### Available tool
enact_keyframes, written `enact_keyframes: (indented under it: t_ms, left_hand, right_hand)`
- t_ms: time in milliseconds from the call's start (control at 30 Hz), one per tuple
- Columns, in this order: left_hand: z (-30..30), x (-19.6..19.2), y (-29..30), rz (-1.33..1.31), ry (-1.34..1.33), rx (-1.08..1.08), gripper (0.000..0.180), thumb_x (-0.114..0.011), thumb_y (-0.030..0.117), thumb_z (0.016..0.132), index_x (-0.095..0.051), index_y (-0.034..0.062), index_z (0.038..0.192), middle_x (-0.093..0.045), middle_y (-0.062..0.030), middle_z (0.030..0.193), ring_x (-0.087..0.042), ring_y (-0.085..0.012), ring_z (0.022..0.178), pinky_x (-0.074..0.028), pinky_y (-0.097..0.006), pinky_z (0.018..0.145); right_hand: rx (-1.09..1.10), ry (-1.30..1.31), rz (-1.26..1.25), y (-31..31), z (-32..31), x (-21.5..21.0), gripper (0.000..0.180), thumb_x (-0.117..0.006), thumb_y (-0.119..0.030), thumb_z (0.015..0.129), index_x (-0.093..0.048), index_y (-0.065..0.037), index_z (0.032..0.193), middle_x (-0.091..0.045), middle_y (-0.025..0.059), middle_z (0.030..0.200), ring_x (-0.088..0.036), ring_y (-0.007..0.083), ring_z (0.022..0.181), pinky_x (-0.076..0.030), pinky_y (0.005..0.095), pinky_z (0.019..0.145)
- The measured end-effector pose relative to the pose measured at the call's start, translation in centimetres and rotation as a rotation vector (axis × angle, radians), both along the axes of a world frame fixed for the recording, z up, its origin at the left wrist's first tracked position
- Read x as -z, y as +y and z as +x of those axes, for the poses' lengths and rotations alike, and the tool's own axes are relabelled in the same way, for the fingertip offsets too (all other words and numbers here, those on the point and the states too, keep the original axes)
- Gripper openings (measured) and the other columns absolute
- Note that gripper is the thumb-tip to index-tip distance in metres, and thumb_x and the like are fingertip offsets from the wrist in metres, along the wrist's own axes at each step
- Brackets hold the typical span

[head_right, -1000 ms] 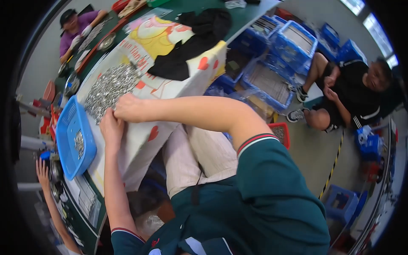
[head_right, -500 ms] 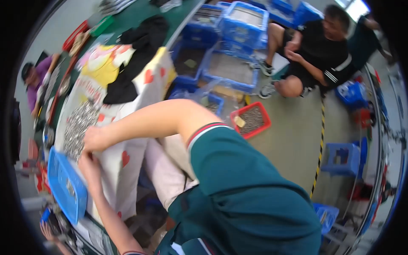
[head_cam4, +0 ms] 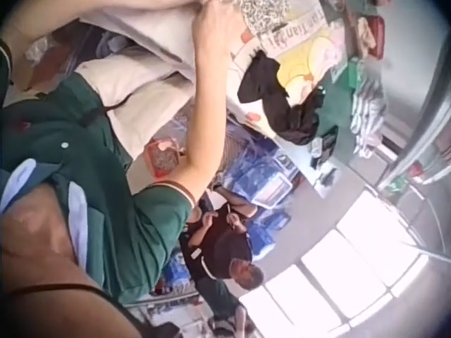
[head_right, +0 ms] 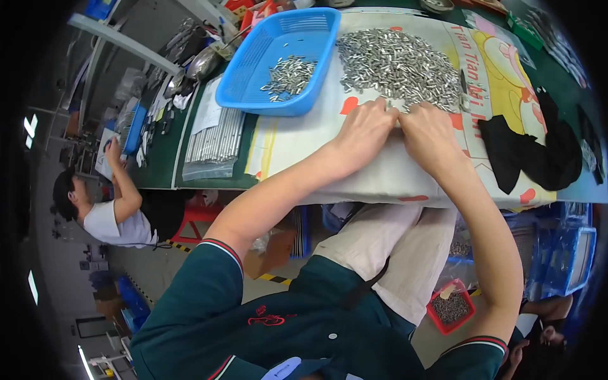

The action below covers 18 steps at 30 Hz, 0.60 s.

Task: Inspecting and sorting small metal hardware components at a workbench.

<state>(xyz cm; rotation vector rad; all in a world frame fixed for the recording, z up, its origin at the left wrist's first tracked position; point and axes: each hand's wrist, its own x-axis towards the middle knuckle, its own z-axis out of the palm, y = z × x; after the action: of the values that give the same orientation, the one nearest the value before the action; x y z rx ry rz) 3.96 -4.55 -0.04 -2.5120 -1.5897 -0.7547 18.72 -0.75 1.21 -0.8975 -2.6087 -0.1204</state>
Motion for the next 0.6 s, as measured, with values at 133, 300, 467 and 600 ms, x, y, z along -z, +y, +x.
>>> enact_keyframes:
  t_ms: [133, 300, 467, 600]
  left_hand:
    - [0.0, -0.6, 0.2, -0.022, 0.124, -0.116, 0.015, -0.051, 0.002, 0.07, -0.06, 0.0007, 0.083, -0.055, -0.0183, 0.082, -0.059, -0.031, 0.074, -0.05, -0.04, 0.06]
    - [-0.2, -0.6, 0.6, -0.032, 0.253, -0.104, 0.011, -0.048, -0.002, 0.072, -0.056, 0.0007, 0.079, -0.052, -0.0146, 0.073, -0.057, -0.0306, 0.068, -0.047, -0.042, 0.059]
    - [0.9, 0.0, 0.6, 0.058, 0.251, -0.054, 0.011, -0.049, -0.002, 0.071, -0.056, 0.0011, 0.079, -0.051, -0.0142, 0.073, -0.056, -0.0301, 0.069, -0.047, -0.04, 0.058]
    - [0.3, 0.0, 0.2, 0.025, 0.263, -0.064, 0.01, -0.049, -0.002, 0.073, -0.054, 0.0011, 0.081, -0.051, -0.0129, 0.075, -0.056, -0.0292, 0.072, -0.047, -0.041, 0.058]
  right_hand:
    - [0.004, -0.13, -0.013, 0.4, -0.6, -0.6, 0.009, -0.056, -0.008, 0.068, -0.064, -0.006, 0.069, -0.063, 0.0125, 0.069, -0.063, 0.0282, 0.067, -0.05, 0.0381, 0.057]
    - [-0.044, -0.044, -0.03, 0.7, -0.4, -0.6, 0.007, -0.057, -0.007, 0.066, -0.064, -0.007, 0.067, -0.062, 0.0125, 0.065, -0.063, 0.0285, 0.064, -0.049, 0.0377, 0.052]
    - [0.031, -0.105, -0.053, -0.1, 1.0, -1.3, 0.008, -0.057, -0.007, 0.065, -0.064, -0.007, 0.067, -0.062, 0.0115, 0.066, -0.063, 0.0272, 0.065, -0.049, 0.0381, 0.052]
    - [0.017, -0.037, -0.04, 0.0, 0.0, -0.8, 0.008, -0.057, -0.009, 0.066, -0.065, -0.007, 0.066, -0.063, 0.0127, 0.068, -0.064, 0.0276, 0.066, -0.049, 0.0376, 0.052]
